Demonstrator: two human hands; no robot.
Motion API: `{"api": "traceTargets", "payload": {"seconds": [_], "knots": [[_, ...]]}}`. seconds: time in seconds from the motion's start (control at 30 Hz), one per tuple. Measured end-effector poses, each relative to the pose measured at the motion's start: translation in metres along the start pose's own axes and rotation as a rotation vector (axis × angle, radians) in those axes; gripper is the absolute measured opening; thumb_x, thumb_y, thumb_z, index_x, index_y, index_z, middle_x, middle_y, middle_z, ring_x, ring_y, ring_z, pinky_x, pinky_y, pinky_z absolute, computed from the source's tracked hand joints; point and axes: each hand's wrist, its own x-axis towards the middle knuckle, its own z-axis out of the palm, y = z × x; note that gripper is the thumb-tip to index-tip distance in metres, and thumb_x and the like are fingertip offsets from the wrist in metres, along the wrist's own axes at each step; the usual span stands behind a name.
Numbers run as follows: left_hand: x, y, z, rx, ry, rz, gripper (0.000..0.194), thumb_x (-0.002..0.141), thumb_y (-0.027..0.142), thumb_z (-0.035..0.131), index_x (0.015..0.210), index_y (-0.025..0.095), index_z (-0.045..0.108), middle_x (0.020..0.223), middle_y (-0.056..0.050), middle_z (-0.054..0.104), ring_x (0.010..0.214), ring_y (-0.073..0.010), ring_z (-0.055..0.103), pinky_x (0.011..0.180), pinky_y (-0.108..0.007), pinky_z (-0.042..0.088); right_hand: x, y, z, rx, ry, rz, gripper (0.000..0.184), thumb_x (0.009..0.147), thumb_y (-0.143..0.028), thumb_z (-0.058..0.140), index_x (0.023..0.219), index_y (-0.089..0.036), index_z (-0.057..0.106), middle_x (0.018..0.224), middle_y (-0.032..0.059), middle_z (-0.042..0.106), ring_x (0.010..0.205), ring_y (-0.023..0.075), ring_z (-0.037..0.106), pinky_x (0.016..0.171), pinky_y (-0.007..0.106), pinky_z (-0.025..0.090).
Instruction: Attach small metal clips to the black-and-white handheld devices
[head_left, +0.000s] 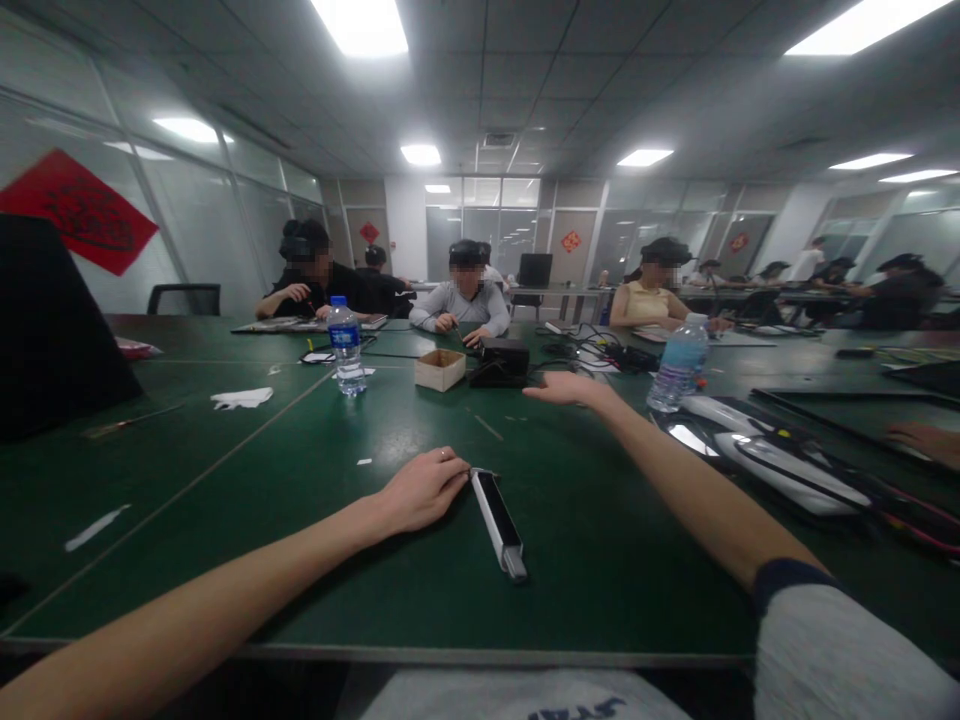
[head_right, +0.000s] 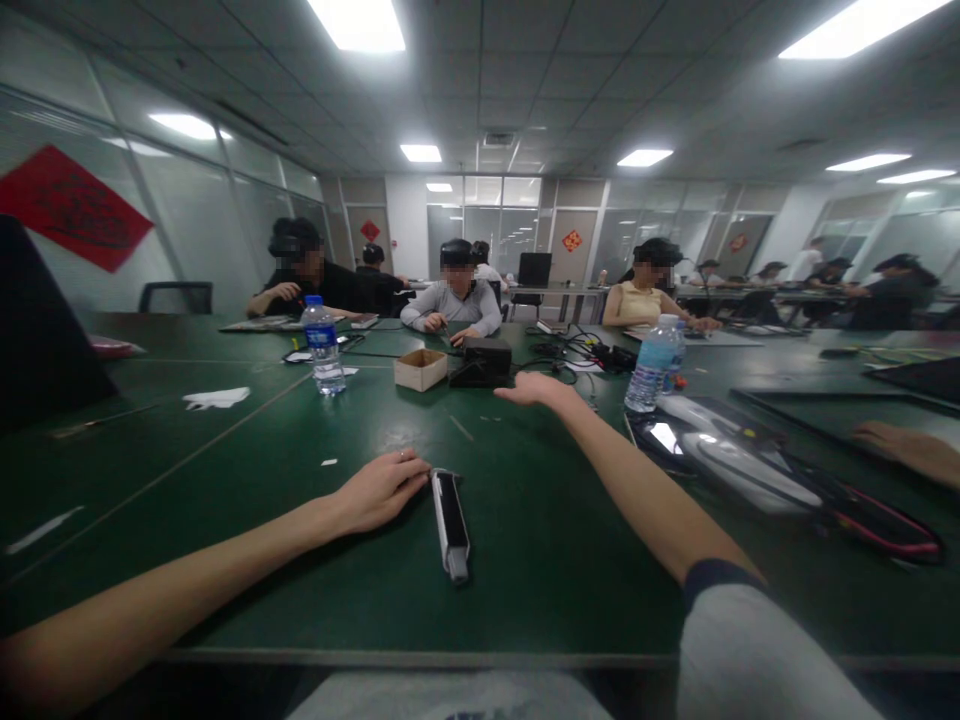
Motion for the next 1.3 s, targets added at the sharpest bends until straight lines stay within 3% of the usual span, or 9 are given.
{"api": "traceTargets", "payload": {"seconds": [0.1, 0.23, 0.3, 0.43, 0.6, 0.83, 1.07, 1.2, 1.3], "knots": [[0.000, -0.001, -0.002, -0.012, -0.008, -0.024, 0.030, 0.100, 0.027, 0.036, 0.112, 0.020, 0.063, 0.104, -0.007, 0.060, 0.092, -0.0204, 0.058, 0.082, -0.032, 0.048, 0.026, 0.050, 0.026, -0.017, 0.118, 0.224, 0.094, 0.087, -0.073, 0.036, 0.145, 0.001, 0.030, 0.148, 0.0354, 0.026, 0.138, 0.0465, 0.027, 0.106, 0.061, 0.026], [0.002, -0.003, 0.000, -0.013, 0.000, -0.045, 0.030, 0.100, 0.027, 0.037, 0.114, 0.022, 0.063, 0.107, -0.007, 0.060, 0.094, -0.0209, 0.058, 0.083, -0.033, 0.048, 0.046, 0.116, 0.068, 0.058, 0.219, 0.480, 0.095, 0.086, -0.075, 0.031, 0.152, -0.007, 0.018, 0.156, 0.0283, 0.012, 0.145, 0.0428, 0.008, 0.112, 0.059, 0.008], [0.003, -0.004, 0.003, 0.007, 0.000, -0.056, 0.030, 0.100, 0.027, 0.038, 0.114, 0.022, 0.064, 0.107, -0.007, 0.060, 0.095, -0.0215, 0.058, 0.084, -0.033, 0.047, 0.054, 0.140, 0.083, 0.117, 0.230, 0.526, 0.099, 0.085, -0.077, 0.027, 0.152, -0.006, 0.018, 0.155, 0.0286, 0.015, 0.144, 0.0427, 0.009, 0.113, 0.057, 0.010], [0.005, -0.003, 0.008, 0.034, -0.006, -0.066, 0.030, 0.099, 0.026, 0.038, 0.113, 0.021, 0.065, 0.106, -0.008, 0.061, 0.096, -0.0225, 0.058, 0.085, -0.034, 0.048, 0.070, 0.159, 0.092, 0.134, 0.241, 0.369, 0.100, 0.085, -0.078, 0.023, 0.151, -0.003, 0.018, 0.153, 0.0284, 0.023, 0.143, 0.0398, 0.020, 0.113, 0.052, 0.015], [0.008, -0.006, 0.008, 0.011, 0.007, -0.068, 0.031, 0.099, 0.027, 0.038, 0.112, 0.020, 0.065, 0.105, -0.008, 0.060, 0.094, -0.0221, 0.058, 0.085, -0.035, 0.048, 0.091, 0.151, 0.083, 0.128, 0.196, 0.239, 0.098, 0.085, -0.077, 0.032, 0.149, -0.003, 0.025, 0.152, 0.0250, 0.029, 0.140, 0.0347, 0.029, 0.111, 0.042, 0.025], [0.008, -0.011, 0.009, -0.003, 0.014, -0.049, 0.030, 0.099, 0.028, 0.038, 0.113, 0.021, 0.064, 0.106, -0.008, 0.060, 0.094, -0.0215, 0.057, 0.085, -0.034, 0.047, 0.097, 0.135, 0.076, 0.113, 0.122, 0.149, 0.083, 0.089, -0.068, 0.039, 0.137, -0.001, 0.046, 0.141, 0.0268, 0.044, 0.130, 0.0354, 0.044, 0.104, 0.040, 0.035], [0.004, -0.011, 0.010, -0.017, 0.027, -0.055, 0.030, 0.099, 0.030, 0.039, 0.113, 0.022, 0.065, 0.107, -0.008, 0.060, 0.095, -0.0215, 0.058, 0.086, -0.034, 0.047, 0.064, 0.107, 0.079, 0.078, 0.096, 0.034, 0.064, 0.097, -0.055, 0.031, 0.134, -0.007, 0.050, 0.142, 0.0227, 0.045, 0.129, 0.0348, 0.047, 0.104, 0.042, 0.037], [0.001, -0.007, 0.007, -0.002, 0.007, -0.058, 0.029, 0.099, 0.028, 0.040, 0.113, 0.021, 0.064, 0.107, -0.008, 0.060, 0.093, -0.0212, 0.058, 0.084, -0.034, 0.048, 0.035, 0.073, 0.089, 0.078, 0.085, -0.075, 0.065, 0.096, -0.056, 0.031, 0.142, -0.011, 0.043, 0.155, 0.0184, 0.029, 0.139, 0.0331, 0.034, 0.112, 0.043, 0.029], [0.000, -0.003, 0.003, 0.008, 0.008, -0.056, 0.029, 0.099, 0.028, 0.039, 0.112, 0.021, 0.065, 0.106, -0.008, 0.060, 0.093, -0.0212, 0.058, 0.082, -0.033, 0.048, 0.007, 0.041, 0.097, 0.089, 0.077, -0.169, 0.068, 0.096, -0.058, 0.029, 0.147, -0.014, 0.037, 0.157, 0.0137, 0.026, 0.142, 0.0296, 0.030, 0.116, 0.041, 0.024]]}}
